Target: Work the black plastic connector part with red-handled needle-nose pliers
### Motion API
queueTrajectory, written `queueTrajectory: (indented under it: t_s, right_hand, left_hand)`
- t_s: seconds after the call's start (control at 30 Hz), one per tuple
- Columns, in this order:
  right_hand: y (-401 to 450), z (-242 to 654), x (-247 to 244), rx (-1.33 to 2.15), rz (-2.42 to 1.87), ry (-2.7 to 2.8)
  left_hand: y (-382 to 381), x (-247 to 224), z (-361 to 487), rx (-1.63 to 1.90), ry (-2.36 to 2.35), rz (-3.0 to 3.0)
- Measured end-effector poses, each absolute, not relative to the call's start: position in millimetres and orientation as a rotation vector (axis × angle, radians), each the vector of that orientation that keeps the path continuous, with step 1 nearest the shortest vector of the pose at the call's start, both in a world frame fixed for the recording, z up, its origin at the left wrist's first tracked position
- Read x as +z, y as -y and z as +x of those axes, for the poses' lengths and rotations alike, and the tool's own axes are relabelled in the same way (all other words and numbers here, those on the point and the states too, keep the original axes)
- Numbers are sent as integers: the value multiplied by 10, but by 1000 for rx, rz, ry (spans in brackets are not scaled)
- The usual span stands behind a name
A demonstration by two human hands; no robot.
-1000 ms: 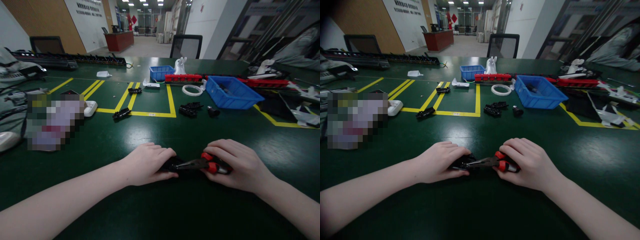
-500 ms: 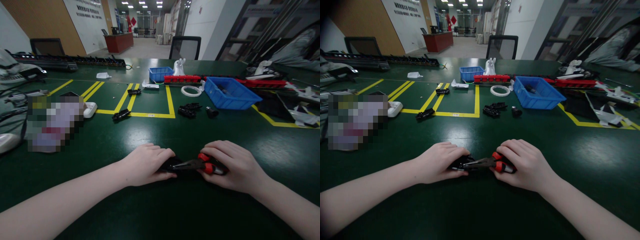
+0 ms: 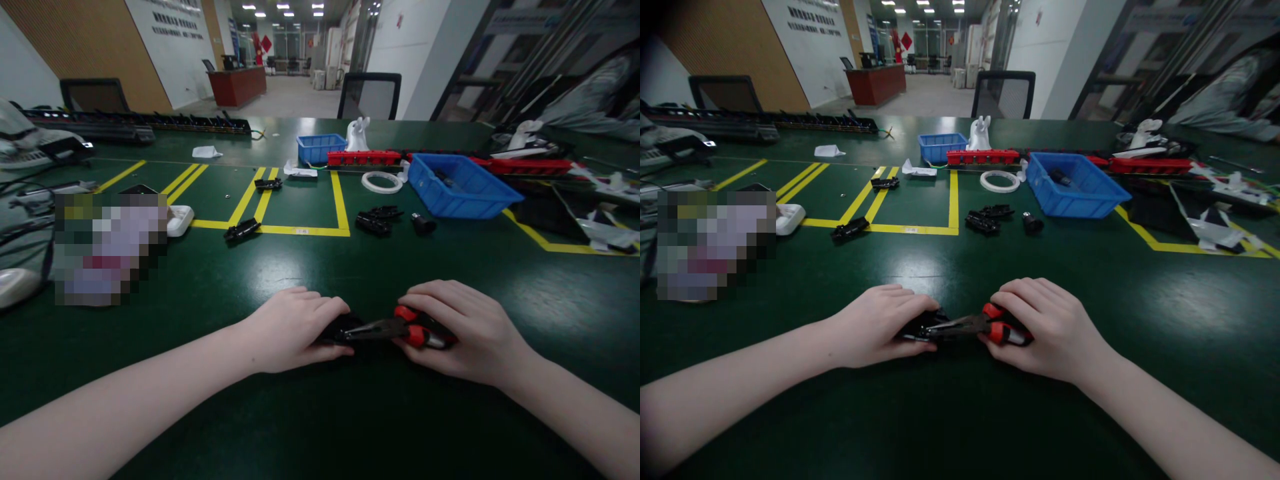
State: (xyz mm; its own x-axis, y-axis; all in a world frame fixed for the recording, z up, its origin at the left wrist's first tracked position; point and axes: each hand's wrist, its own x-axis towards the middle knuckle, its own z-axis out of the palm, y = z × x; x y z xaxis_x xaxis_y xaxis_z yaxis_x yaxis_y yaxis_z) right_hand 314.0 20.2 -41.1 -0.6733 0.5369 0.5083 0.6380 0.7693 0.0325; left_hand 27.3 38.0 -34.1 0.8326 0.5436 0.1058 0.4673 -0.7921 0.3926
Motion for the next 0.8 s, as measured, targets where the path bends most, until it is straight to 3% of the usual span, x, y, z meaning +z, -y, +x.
queueTrajectory:
  t_s: [0.8]
  right_hand:
    - [-196,3177,-413,-263,-898,2509]
  left_hand:
    - [-384,-339,273,286,-772,2682]
